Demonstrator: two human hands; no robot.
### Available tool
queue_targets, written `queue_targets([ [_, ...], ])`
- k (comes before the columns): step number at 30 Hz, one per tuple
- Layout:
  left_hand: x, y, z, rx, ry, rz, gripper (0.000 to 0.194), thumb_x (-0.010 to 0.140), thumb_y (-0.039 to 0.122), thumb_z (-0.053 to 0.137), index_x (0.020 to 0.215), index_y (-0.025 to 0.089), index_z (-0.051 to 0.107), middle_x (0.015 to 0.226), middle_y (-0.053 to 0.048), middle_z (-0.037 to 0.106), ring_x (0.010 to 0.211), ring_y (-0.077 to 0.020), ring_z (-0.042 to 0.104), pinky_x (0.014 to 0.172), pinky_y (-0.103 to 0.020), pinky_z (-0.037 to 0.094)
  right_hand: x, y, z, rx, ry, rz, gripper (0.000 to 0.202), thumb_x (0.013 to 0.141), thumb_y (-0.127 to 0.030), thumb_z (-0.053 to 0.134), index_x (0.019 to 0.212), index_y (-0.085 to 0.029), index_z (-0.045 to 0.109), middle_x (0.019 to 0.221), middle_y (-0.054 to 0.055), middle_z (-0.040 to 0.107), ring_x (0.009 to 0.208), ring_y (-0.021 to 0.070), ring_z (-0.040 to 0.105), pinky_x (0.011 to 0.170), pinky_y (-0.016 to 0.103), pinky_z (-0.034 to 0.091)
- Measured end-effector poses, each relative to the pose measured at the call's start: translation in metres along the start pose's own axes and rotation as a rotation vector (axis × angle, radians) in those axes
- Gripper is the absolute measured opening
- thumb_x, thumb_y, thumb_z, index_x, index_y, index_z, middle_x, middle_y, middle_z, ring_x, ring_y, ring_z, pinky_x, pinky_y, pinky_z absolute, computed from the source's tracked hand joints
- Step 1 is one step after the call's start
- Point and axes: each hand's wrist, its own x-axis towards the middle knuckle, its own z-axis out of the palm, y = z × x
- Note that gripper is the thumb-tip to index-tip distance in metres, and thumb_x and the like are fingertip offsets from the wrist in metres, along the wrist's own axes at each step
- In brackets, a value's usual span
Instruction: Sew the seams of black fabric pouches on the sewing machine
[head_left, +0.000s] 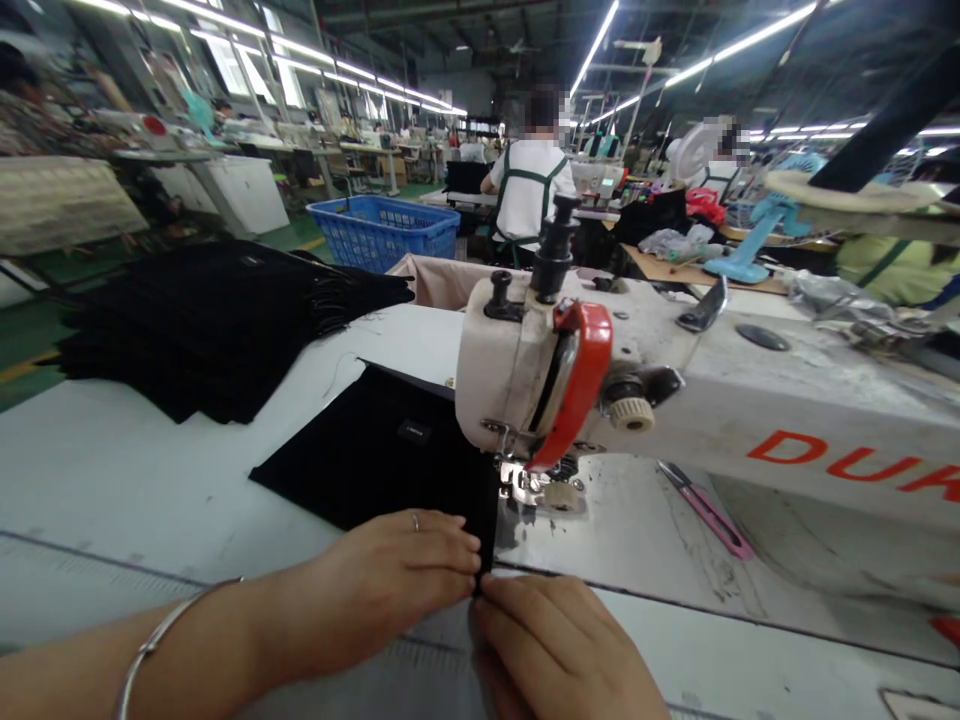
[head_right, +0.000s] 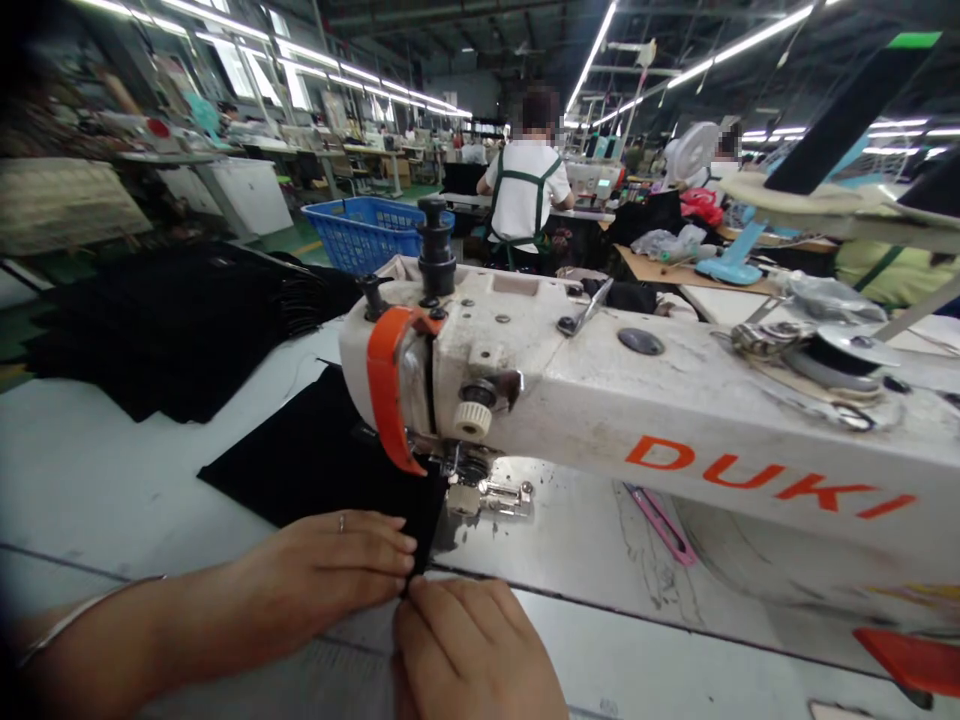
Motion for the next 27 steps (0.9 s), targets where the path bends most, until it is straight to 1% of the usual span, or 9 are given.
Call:
queue_targets([
  [3,0.002,-0.014,0.004,-0.108,0.030,0.002,0.025,0.105,0.018,0.040,0.116,0.017,0.063,0.119,-0.004,0.073,0.119,-0.0125,0.062,0.119,-0.028,0.036,0.013,0.007,-0.010,0.025,-0.168,0.019,0.021,0.093,-0.013,0.051,0.103,-0.018,0.069,0.103,0.004,0.075,0.083,0.0204,0.070,0.071,0.033,0.057],
  [6,0.006,-0.026,0.008,-0.132,0.023,0.007,0.023,0.103,0.015,0.044,0.115,0.016,0.064,0.120,-0.005,0.073,0.118,-0.0141,0.064,0.117,-0.029,0.039,0.024,0.014,-0.021,0.050,-0.326,0.046,0.027,0.085,-0.011,0.059,0.110,-0.018,0.067,0.112,0.005,0.073,0.091,0.0234,0.069,0.077,0.037,0.060],
  [9,0.010,-0.037,0.009,-0.111,0.036,0.014,0.022,0.100,0.011,0.048,0.113,0.015,0.064,0.119,-0.005,0.073,0.117,-0.0158,0.065,0.114,-0.030,0.041,0.031,0.021,-0.024,0.051,-0.396,0.057,0.035,0.079,-0.011,0.065,0.114,-0.017,0.066,0.116,0.006,0.072,0.096,0.0266,0.069,0.081,0.042,0.061],
  [13,0.020,-0.049,0.008,-0.076,0.031,0.020,0.020,0.099,0.011,0.049,0.112,0.014,0.065,0.116,-0.007,0.074,0.114,-0.0181,0.066,0.108,-0.032,0.047,0.037,0.028,-0.018,0.046,-0.388,0.087,0.039,0.078,-0.010,0.067,0.117,-0.015,0.065,0.122,0.008,0.069,0.106,0.0283,0.066,0.091,0.046,0.060],
  [15,0.025,-0.055,0.008,-0.061,0.019,0.002,0.020,0.100,0.011,0.049,0.110,0.015,0.066,0.114,-0.006,0.074,0.113,-0.0179,0.067,0.105,-0.032,0.049,0.038,0.031,-0.015,0.040,-0.379,0.122,0.042,0.078,-0.010,0.066,0.120,-0.015,0.065,0.124,0.009,0.068,0.107,0.0287,0.066,0.095,0.048,0.058],
  [18,0.031,-0.064,0.008,-0.056,0.010,-0.033,0.021,0.100,0.010,0.048,0.105,0.017,0.068,0.111,-0.004,0.075,0.110,-0.0158,0.067,0.102,-0.028,0.050,0.039,0.034,-0.012,0.019,-0.399,0.177,0.044,0.078,-0.012,0.066,0.121,-0.013,0.065,0.128,0.011,0.066,0.108,0.0315,0.065,0.093,0.052,0.058],
  [21,0.036,-0.074,0.012,-0.048,0.020,-0.064,0.021,0.101,0.011,0.049,0.103,0.016,0.069,0.108,-0.003,0.075,0.110,-0.0169,0.067,0.102,-0.030,0.050,0.040,0.035,-0.010,0.014,-0.396,0.177,0.041,0.079,-0.011,0.064,0.120,-0.012,0.066,0.127,0.012,0.066,0.109,0.0334,0.064,0.090,0.053,0.059],
  [24,0.038,-0.084,0.019,-0.041,0.032,-0.116,0.022,0.101,0.011,0.050,0.102,0.018,0.071,0.112,-0.004,0.074,0.110,-0.0187,0.066,0.102,-0.031,0.050,0.040,0.035,-0.007,0.027,-0.374,0.173,0.036,0.081,-0.011,0.061,0.117,-0.011,0.066,0.124,0.012,0.067,0.108,0.0333,0.065,0.089,0.053,0.059],
  [27,0.037,-0.092,0.026,-0.042,0.029,-0.157,0.026,0.100,0.009,0.049,0.102,0.019,0.073,0.114,-0.003,0.073,0.107,-0.0194,0.067,0.098,-0.032,0.052,0.039,0.035,-0.005,0.034,-0.367,0.192,0.035,0.083,-0.011,0.059,0.118,-0.012,0.066,0.124,0.012,0.067,0.108,0.0328,0.064,0.090,0.053,0.058],
])
